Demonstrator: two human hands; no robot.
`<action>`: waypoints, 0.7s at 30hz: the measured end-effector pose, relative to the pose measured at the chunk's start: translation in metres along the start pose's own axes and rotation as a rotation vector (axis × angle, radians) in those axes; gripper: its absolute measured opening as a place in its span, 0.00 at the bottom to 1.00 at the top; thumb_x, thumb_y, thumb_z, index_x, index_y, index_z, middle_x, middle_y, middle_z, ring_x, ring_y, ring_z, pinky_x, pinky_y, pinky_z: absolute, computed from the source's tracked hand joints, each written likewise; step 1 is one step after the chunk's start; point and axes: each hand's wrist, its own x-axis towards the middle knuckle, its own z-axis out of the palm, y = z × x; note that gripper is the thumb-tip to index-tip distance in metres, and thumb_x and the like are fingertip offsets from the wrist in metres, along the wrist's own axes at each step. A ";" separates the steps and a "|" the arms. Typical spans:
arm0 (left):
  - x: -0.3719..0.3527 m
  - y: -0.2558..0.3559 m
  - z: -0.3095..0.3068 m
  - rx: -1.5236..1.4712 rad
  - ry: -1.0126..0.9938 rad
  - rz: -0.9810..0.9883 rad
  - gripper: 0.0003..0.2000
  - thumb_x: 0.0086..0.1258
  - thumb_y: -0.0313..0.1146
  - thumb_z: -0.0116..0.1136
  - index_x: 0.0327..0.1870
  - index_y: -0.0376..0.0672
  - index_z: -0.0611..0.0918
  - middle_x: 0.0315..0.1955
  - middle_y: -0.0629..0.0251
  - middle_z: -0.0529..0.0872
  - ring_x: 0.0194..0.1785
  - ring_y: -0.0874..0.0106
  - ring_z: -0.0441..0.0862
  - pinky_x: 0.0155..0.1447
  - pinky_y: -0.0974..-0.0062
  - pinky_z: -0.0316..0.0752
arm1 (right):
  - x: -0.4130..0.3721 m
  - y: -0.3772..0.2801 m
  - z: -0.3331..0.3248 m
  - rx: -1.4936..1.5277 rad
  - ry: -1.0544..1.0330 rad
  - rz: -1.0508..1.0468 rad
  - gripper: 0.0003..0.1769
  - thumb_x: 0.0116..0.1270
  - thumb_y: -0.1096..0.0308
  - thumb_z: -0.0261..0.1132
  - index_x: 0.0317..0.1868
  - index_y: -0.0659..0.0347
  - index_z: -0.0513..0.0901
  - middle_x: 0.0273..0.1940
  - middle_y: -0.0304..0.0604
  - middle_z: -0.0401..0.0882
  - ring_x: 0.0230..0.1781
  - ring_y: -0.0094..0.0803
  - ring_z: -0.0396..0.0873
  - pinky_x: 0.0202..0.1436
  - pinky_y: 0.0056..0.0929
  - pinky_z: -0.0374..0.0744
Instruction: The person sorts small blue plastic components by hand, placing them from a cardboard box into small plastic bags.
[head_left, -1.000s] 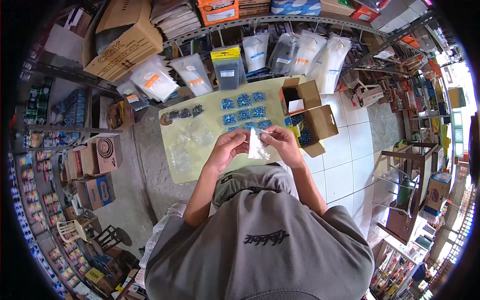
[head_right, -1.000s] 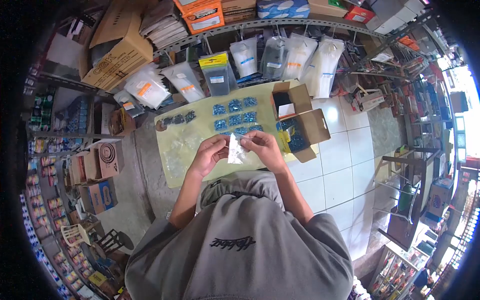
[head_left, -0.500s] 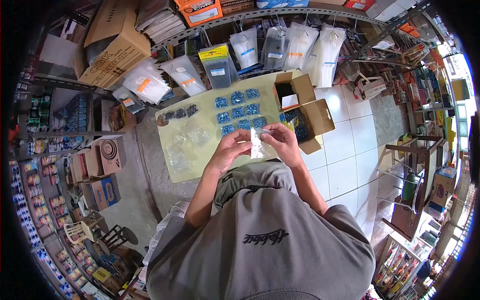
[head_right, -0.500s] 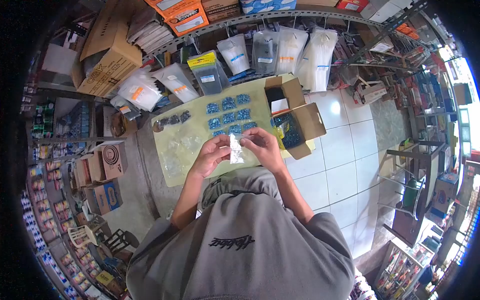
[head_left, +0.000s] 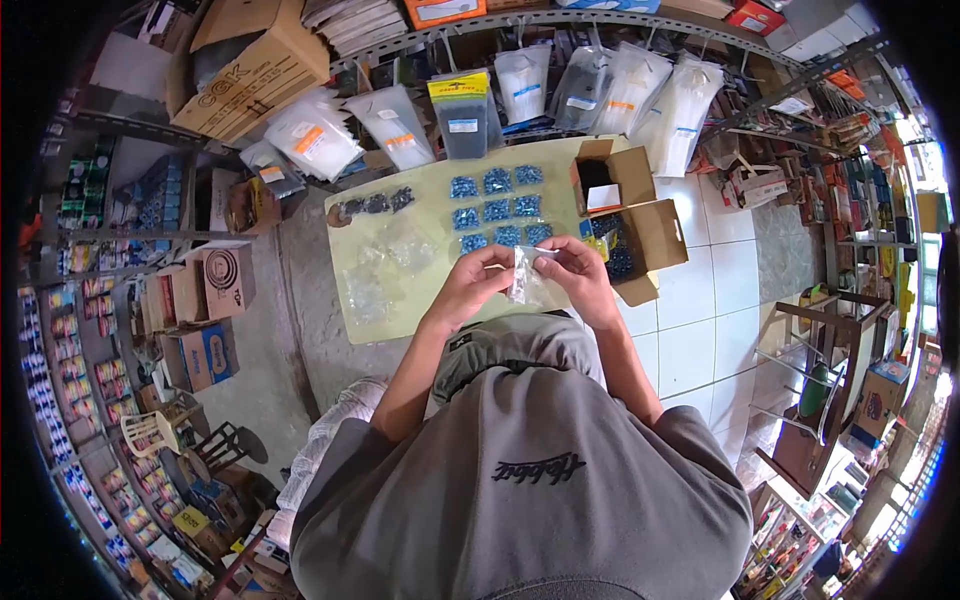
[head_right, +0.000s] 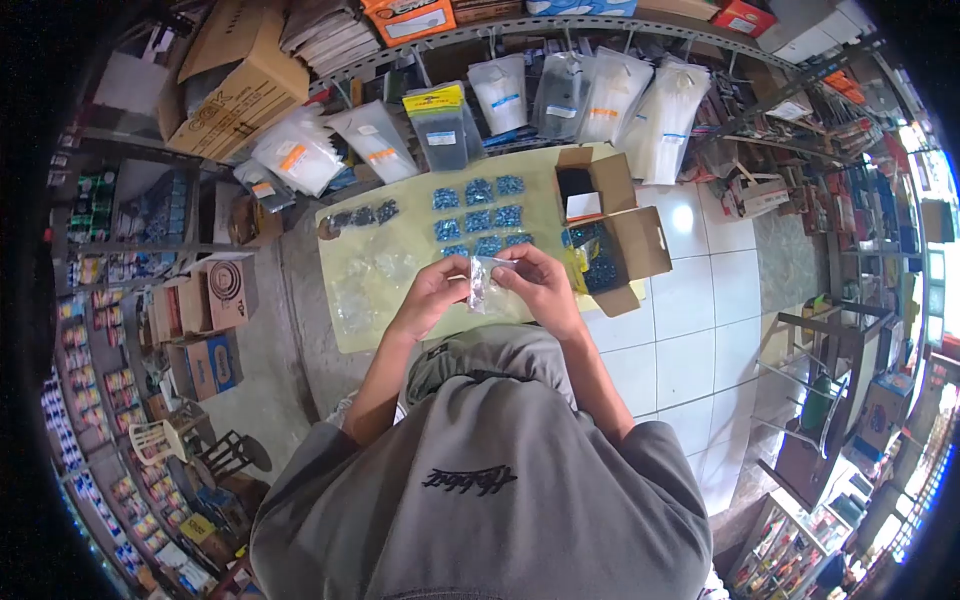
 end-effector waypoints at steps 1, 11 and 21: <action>0.001 -0.005 -0.005 0.044 -0.007 0.008 0.06 0.73 0.25 0.59 0.47 0.38 0.80 0.39 0.70 0.83 0.42 0.80 0.80 0.46 0.78 0.77 | 0.001 0.003 0.001 -0.016 -0.009 0.006 0.11 0.70 0.74 0.67 0.50 0.67 0.80 0.40 0.37 0.84 0.42 0.19 0.79 0.48 0.21 0.76; -0.003 -0.018 -0.004 0.771 0.376 0.226 0.09 0.65 0.27 0.66 0.41 0.38 0.77 0.19 0.61 0.81 0.22 0.73 0.79 0.30 0.74 0.73 | 0.008 -0.005 0.044 -0.969 0.297 -0.350 0.32 0.55 0.61 0.78 0.59 0.60 0.76 0.53 0.49 0.71 0.57 0.46 0.70 0.62 0.41 0.70; -0.007 -0.028 -0.003 0.856 0.467 0.277 0.08 0.63 0.24 0.64 0.38 0.40 0.76 0.16 0.59 0.79 0.21 0.63 0.80 0.28 0.70 0.72 | 0.019 0.018 0.038 -0.747 0.064 -0.130 0.24 0.59 0.78 0.68 0.57 0.62 0.75 0.32 0.48 0.84 0.32 0.39 0.85 0.38 0.33 0.81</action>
